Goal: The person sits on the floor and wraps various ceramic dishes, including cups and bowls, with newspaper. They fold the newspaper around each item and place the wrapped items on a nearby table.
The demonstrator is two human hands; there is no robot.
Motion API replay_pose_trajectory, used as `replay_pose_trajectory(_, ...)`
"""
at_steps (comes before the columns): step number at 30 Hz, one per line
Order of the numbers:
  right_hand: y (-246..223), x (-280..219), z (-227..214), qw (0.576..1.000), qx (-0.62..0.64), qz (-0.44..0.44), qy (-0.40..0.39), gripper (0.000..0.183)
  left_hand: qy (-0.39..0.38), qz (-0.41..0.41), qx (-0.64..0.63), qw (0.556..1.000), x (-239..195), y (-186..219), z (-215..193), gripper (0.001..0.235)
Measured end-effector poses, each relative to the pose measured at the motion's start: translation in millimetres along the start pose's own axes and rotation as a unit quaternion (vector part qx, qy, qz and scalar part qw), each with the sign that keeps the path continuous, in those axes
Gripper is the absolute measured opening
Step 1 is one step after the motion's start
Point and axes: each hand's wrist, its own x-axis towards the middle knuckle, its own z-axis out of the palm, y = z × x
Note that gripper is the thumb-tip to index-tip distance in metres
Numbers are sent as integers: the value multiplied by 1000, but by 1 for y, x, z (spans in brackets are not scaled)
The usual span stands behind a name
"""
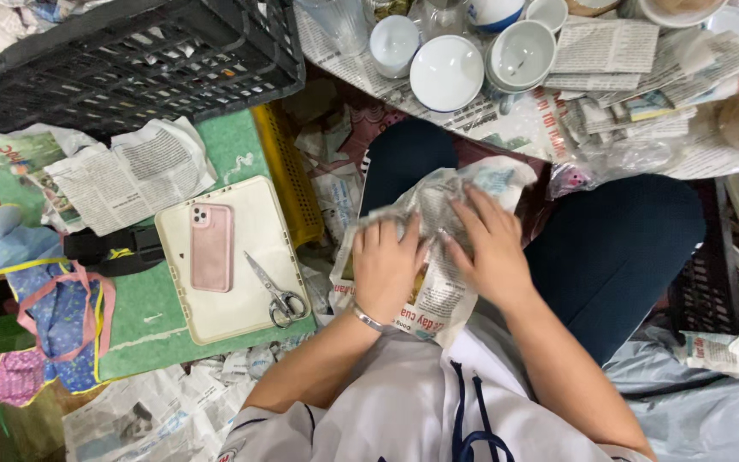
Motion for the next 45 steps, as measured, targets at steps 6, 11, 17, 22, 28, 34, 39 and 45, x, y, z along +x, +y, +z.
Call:
replay_pose_trajectory(6, 18, 2, 11, 976, -168, -64, -124, 66, 19, 40, -46, 998, 1, -31, 10, 79)
replay_pose_trajectory(11, 9, -29, -3, 942, -224, -209, -141, 56, -66, -103, -165, 979, -19, -39, 13, 84)
replay_pose_trajectory(17, 17, -32, -11, 942, -207, -175, -200, 64, -75, -57, -3, 995, -33, -67, 3, 45)
replay_pose_trajectory(22, 27, -21, -13, 957, -125, -147, -216, 65, 1, 100, 67, 993, -43, -120, -8, 56)
replay_pose_trajectory(28, 32, -22, -16, 965, -73, -137, -211, 59, 58, 202, 10, 978, -51, -123, 7, 49)
replay_pose_trajectory(34, 42, -30, -26, 974, -31, -119, -192, 58, 16, 179, -173, 968, -46, -119, -12, 26)
replay_pose_trajectory(39, 64, -40, -20, 971, 137, -71, -180, 35, -56, 154, -244, 956, -51, -130, -14, 31)
replay_pose_trajectory(45, 74, -54, 8, 936, 220, 227, -154, 32, -72, -74, -497, 862, -58, -123, 16, 20)
